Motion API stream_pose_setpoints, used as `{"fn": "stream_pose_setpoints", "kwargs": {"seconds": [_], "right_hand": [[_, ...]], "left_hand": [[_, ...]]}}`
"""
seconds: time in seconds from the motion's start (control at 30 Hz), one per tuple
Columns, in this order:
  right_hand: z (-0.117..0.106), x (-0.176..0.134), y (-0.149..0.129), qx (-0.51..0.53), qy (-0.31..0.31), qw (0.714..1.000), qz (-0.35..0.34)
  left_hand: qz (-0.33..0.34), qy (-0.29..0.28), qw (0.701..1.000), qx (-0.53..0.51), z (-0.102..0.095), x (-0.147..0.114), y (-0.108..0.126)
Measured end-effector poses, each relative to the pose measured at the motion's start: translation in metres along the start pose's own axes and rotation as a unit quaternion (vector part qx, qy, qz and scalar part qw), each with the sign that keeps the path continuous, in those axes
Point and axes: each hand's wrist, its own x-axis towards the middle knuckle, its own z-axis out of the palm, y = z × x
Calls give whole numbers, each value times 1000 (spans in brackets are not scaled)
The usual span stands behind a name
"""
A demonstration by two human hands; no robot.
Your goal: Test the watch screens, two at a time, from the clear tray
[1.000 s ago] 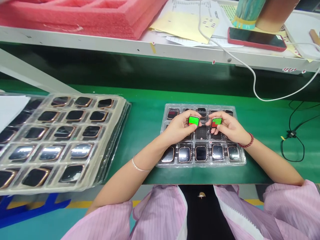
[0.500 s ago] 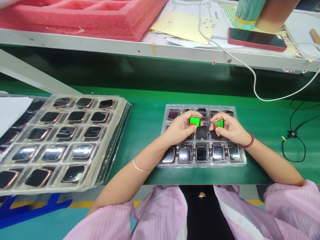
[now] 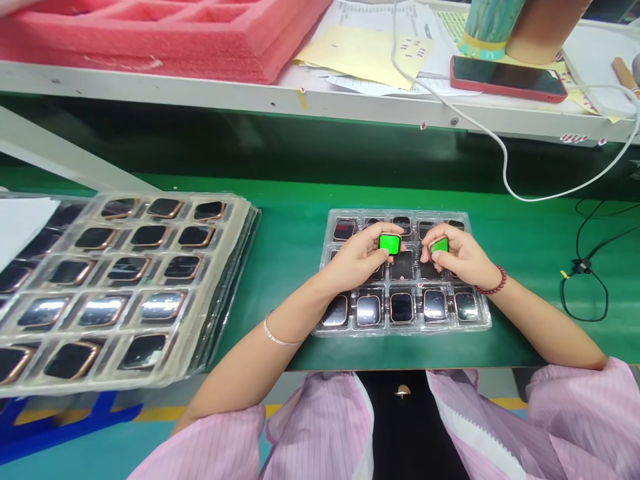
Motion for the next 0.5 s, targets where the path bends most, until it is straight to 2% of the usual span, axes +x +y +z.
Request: {"fn": "stream_pose_setpoints", "kwargs": {"seconds": [0.17, 0.5], "right_hand": [[-2, 0, -1, 17, -5, 1000, 3], [-2, 1, 5, 11, -8, 1000, -9]], "left_hand": [[-18, 1, 1000, -14, 0, 0, 1], [-2, 24, 1000, -3, 1, 1, 4]]}}
